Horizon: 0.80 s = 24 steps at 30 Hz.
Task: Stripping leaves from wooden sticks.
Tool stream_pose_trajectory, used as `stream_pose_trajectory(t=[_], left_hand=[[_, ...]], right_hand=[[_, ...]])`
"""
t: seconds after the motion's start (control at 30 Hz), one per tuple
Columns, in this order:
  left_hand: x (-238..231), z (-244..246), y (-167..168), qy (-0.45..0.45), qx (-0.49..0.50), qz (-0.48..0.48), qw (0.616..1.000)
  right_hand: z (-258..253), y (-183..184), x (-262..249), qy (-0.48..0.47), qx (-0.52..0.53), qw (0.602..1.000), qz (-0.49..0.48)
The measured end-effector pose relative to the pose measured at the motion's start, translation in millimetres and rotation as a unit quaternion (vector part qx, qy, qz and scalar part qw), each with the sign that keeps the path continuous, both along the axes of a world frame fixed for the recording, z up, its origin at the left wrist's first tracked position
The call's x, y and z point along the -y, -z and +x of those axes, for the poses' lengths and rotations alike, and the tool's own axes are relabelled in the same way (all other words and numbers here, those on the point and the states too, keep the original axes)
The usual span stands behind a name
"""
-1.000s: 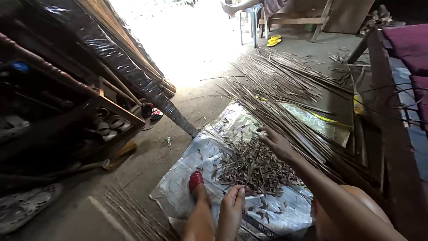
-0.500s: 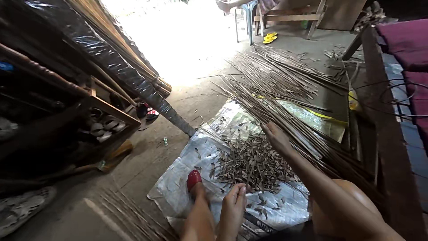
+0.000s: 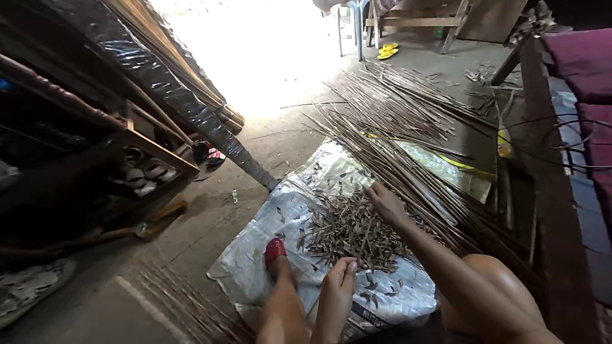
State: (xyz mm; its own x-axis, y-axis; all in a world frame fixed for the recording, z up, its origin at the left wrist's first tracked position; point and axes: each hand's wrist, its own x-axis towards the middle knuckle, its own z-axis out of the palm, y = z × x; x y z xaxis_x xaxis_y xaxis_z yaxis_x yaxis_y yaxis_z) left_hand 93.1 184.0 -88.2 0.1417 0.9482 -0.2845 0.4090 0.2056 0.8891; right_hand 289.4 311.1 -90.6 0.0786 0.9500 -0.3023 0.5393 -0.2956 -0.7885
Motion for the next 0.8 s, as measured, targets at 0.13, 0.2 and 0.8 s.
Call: stream_pose_trajectory(t=[0.13,0.2,0.8], left_hand=[[-4,1,4,-0.017,-0.015,-0.003,1.0],[-8,1,1,-0.031,-0.026,-0.001,0.999],[-8,-3,-2,-0.049,0.006,0.005,0.999]], right_hand=[[8,19,-10,0.039,-0.177,0.983,0.032],[7,17,-7,-0.022,-0.2,0.978,0.049],[18,7,-2,-0.126,-0.105,0.984,0.076]])
